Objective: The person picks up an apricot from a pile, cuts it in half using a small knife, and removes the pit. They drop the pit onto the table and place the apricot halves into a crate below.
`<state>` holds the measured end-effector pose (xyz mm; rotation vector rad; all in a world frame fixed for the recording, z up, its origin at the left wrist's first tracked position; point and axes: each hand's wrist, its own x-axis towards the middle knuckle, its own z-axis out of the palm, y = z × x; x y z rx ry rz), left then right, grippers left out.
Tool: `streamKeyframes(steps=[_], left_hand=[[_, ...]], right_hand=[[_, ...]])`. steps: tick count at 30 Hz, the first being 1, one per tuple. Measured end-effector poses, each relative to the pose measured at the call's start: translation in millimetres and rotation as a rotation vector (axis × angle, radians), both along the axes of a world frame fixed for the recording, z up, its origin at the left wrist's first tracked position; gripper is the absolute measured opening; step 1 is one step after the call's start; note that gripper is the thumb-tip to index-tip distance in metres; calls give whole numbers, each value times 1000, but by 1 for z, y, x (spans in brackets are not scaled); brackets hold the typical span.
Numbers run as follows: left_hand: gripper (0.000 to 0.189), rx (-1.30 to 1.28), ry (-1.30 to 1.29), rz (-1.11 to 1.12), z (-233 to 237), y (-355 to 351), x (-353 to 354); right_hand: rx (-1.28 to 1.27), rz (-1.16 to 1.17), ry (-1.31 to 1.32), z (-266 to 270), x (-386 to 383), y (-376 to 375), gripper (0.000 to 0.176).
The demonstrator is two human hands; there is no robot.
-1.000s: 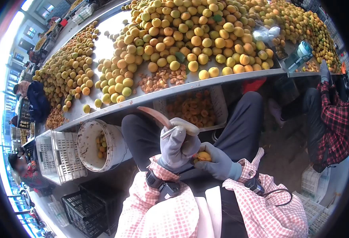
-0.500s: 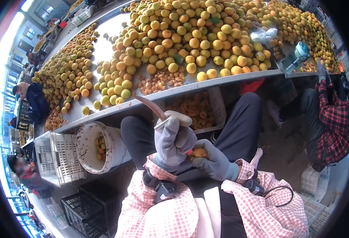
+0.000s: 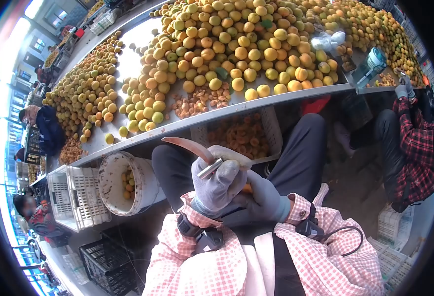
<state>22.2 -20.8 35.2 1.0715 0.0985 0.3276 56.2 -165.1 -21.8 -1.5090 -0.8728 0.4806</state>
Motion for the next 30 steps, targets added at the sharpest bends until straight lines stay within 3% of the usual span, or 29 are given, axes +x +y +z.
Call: streamKeyframes(steps=[4, 13, 20, 23, 25, 26, 28, 30], left_hand=[[29, -246, -75, -46, -3, -4, 6], [26, -348, -46, -17, -10, -9, 20], [29, -420, -66, 26, -18, -4, 32], [29, -413, -74, 58, -25, 9, 34], [27, -419, -67, 84, -26, 14, 30], [27, -339, -108, 74, -25, 14, 29], [30, -293, -150, 59, -20, 12, 26], [30, -204, -102, 54, -21, 15, 22]], right_hand=[[85, -31, -212, -1, 5, 1, 37], [-63, -57, -368, -15, 14, -5, 42], [-2, -170, -459, -24, 20, 2, 45], [31, -110, -346, -22, 23, 12, 50], [61, -74, 19, -9, 12, 16, 53], [58, -75, 24, -7, 14, 16, 53], [85, 91, 426, -6, 15, 13, 53], [75, 101, 452, -8, 14, 14, 51]])
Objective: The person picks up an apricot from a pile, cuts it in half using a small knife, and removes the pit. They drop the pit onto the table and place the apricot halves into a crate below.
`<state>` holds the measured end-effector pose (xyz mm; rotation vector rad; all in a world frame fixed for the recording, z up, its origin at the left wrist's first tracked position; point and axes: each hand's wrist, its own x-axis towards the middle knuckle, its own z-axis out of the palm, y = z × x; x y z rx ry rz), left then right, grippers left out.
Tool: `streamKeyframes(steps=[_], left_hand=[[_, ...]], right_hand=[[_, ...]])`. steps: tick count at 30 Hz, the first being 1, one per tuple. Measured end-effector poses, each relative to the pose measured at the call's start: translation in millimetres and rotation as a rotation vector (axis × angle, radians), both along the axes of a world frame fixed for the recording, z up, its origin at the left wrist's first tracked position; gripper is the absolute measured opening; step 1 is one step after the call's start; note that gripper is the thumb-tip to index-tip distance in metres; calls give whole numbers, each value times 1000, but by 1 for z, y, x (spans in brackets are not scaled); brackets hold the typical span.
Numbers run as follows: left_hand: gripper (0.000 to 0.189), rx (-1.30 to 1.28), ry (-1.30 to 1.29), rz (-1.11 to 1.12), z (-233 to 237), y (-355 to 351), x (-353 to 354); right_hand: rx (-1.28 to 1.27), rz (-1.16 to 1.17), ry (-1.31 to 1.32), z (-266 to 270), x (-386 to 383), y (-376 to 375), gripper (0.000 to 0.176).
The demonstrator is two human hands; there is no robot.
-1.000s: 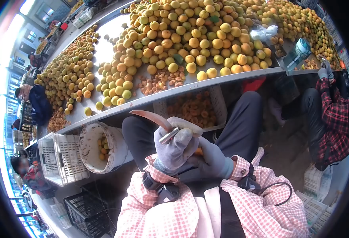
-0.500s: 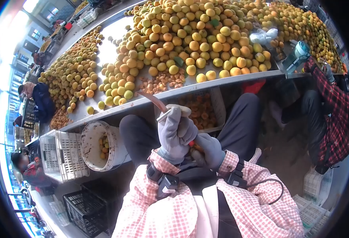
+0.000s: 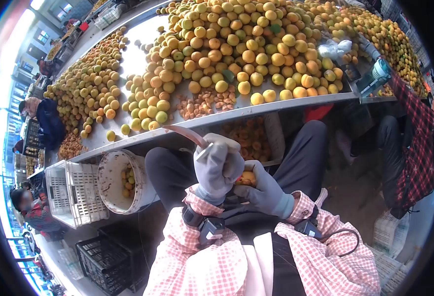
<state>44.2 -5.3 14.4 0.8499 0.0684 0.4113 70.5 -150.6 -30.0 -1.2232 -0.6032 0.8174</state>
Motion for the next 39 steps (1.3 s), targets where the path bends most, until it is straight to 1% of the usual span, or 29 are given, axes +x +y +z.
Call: streamKeyframes(steps=[1, 2, 4, 5, 6, 7, 9, 11, 13, 17, 19, 20, 21, 23, 24, 25, 26, 27, 28, 29, 30, 31, 32, 33, 34, 35, 36, 38, 39], left_hand=[[30, 96, 46, -4, 0, 1, -3], [30, 108, 57, 0, 1, -2, -5], [30, 146, 79, -17, 8, -3, -5], [30, 183, 109, -42, 12, -5, -6], [32, 145, 154, -61, 17, -2, -6], [30, 19, 5, -78, 7, 2, -2], [27, -106, -40, -98, 10, 4, 4], [25, -105, -3, -85, 11, 5, 3], [23, -103, 38, -63, 9, 8, 1], [23, -128, 29, -26, 4, 11, -1], [27, -59, 22, 32, 11, 10, -1], [27, 12, -20, 59, 10, 12, 0], [27, -77, -319, -123, -1, 28, 6], [25, -102, -168, 74, 28, 49, 0], [26, -58, -126, 111, 34, 57, -1], [26, -59, -128, 109, 25, 58, -1], [24, -43, -53, 31, 9, 58, -2], [22, -26, 23, -47, 0, 55, -5], [22, 12, 360, -40, 5, 44, -7], [24, 291, 347, -19, 4, 26, -7], [30, 319, 411, -124, -7, 17, -5], [36, 607, 420, -111, -24, 14, -7], [37, 650, 382, -84, -38, 3, -10], [39, 692, 342, -55, -39, -11, -8], [39, 689, 341, -54, -46, -17, -8], [39, 555, 378, -62, -58, -20, -7], [39, 422, 412, -66, -60, -22, -5], [36, 398, 401, -69, -58, -22, -4], [34, 373, 399, -82, -55, -23, -6]], right_hand=[[-2, 14, 21, 0, 0, 0, 49], [-5, 16, 18, 0, -1, -1, 49], [-79, 61, 61, 0, 0, -4, 37], [-80, 63, 64, 2, 2, -6, 37], [-64, 104, 198, 6, 7, -8, 32], [-47, 145, 330, 9, 10, -9, 30], [-27, 83, 376, 11, 7, -3, 30], [-3, 16, 417, 12, 5, 1, 32], [-73, -20, 471, 9, 3, 4, 30], [-121, -61, 342, 13, 2, 6, 30], [-197, -70, 113, 18, 4, 5, 29], [-198, -67, 113, 17, 6, 3, 29], [-187, -53, 169, 17, 10, 0, 29], [-178, -41, 223, 9, 15, -9, 30], [-104, -115, 403, 1, 15, -11, 30], [-28, -190, 581, -4, 16, -13, 30], [-58, -309, 588, -9, 12, -10, 28], [-58, -310, 590, -7, 12, -11, 28], [4, -284, 591, -5, 14, -12, 29], [67, -257, 589, -3, 15, -11, 29], [72, -258, 588, -1, 16, -9, 29], [-9, -309, 407, 2, 16, -6, 29], [-90, -357, 226, 4, 16, -2, 28], [-91, -358, 225, 2, 16, 5, 28], [2, -407, 199, -3, 16, 12, 26], [94, -454, 171, -6, 17, 16, 26], [-42, -473, 146, -5, 19, 14, 25], [0, -451, 188, -24, 27, 16, 25], [37, -437, 242, -21, 28, 19, 25]])
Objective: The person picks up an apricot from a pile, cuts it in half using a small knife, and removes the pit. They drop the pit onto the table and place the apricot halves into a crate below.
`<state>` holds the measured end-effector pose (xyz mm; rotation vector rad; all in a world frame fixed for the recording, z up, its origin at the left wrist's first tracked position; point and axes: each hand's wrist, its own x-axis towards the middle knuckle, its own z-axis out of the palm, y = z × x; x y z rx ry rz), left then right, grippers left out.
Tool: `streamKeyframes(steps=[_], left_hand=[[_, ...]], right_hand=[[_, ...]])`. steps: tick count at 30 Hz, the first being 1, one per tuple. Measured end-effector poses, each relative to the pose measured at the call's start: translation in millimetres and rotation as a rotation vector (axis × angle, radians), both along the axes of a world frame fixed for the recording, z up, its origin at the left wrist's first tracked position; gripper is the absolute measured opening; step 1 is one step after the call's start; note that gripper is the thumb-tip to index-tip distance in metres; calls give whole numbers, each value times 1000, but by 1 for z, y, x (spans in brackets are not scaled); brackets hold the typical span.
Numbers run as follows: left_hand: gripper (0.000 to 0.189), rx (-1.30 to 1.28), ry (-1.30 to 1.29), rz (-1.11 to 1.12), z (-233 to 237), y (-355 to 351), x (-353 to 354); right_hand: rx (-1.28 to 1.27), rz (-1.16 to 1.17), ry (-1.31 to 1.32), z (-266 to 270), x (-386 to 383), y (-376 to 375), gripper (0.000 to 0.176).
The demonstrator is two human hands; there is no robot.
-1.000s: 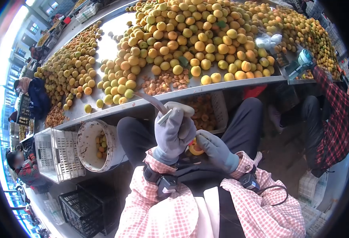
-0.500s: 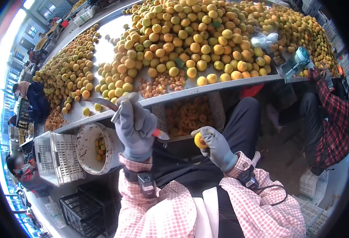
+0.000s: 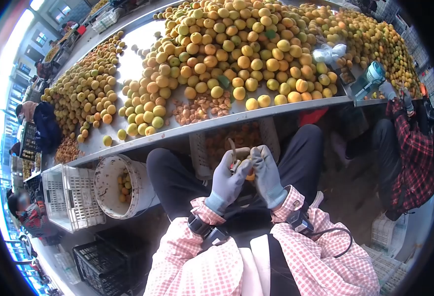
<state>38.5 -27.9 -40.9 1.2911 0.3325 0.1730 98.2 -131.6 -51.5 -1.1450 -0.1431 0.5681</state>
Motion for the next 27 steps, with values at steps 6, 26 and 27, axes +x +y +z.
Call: streamKeyframes(steps=[6, 26, 27], left_hand=[[27, -151, 1, 99, 8, -12, -3], [42, -369, -134, 82, 56, 24, -5], [43, -369, -207, 96, 59, 27, -5]], right_hand=[[-193, -260, -458, 23, -16, 6, 22], [21, 114, 413, 16, 10, -23, 40], [47, 221, 481, 21, 11, -30, 34]])
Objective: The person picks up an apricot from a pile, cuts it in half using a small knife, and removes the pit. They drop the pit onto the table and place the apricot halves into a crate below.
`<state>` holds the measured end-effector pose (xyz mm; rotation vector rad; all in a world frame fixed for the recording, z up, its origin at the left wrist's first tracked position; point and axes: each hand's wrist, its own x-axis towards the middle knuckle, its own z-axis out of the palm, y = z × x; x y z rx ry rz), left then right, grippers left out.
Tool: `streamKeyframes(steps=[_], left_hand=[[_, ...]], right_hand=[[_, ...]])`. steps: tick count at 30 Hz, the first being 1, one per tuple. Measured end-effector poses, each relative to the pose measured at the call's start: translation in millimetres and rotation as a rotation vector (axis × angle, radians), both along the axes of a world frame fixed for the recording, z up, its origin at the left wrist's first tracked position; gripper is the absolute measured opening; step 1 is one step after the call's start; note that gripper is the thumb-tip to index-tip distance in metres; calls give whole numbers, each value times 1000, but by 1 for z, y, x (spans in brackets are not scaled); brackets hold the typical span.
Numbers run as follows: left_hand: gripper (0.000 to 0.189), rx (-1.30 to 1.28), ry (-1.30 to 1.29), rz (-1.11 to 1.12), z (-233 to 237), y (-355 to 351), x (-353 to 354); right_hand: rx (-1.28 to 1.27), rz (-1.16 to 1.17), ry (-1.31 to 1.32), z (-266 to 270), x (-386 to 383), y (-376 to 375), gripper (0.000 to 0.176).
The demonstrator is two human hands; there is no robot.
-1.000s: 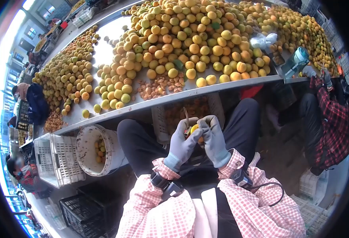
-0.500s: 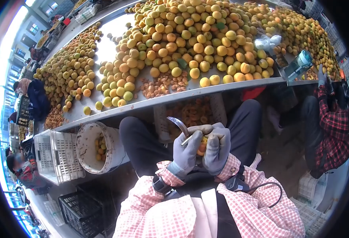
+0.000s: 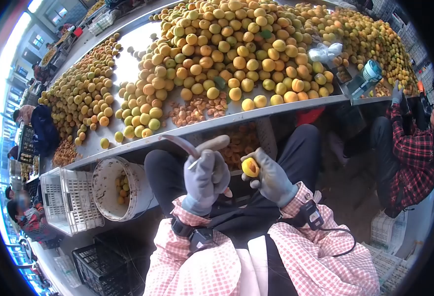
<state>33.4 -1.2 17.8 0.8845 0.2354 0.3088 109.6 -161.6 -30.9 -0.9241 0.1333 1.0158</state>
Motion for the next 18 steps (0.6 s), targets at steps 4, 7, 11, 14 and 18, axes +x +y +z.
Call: streamKeyframes(steps=[4, 7, 11, 14, 18], left_hand=[[41, -30, -277, -35, 7, 6, 5], [39, -81, -364, -52, 6, 0, 9], [38, -75, -392, -89, 3, -11, 8], [40, -35, -349, -81, 1, -15, 4], [39, -33, -358, -74, 3, -16, 3]], right_hand=[[84, 160, -111, -6, -17, -17, 46], [-4, 208, -443, 6, -33, -18, 52], [18, 226, -380, -3, -38, -20, 52], [6, 239, -325, 8, -39, -21, 49], [167, 240, -241, 14, -41, -20, 47]])
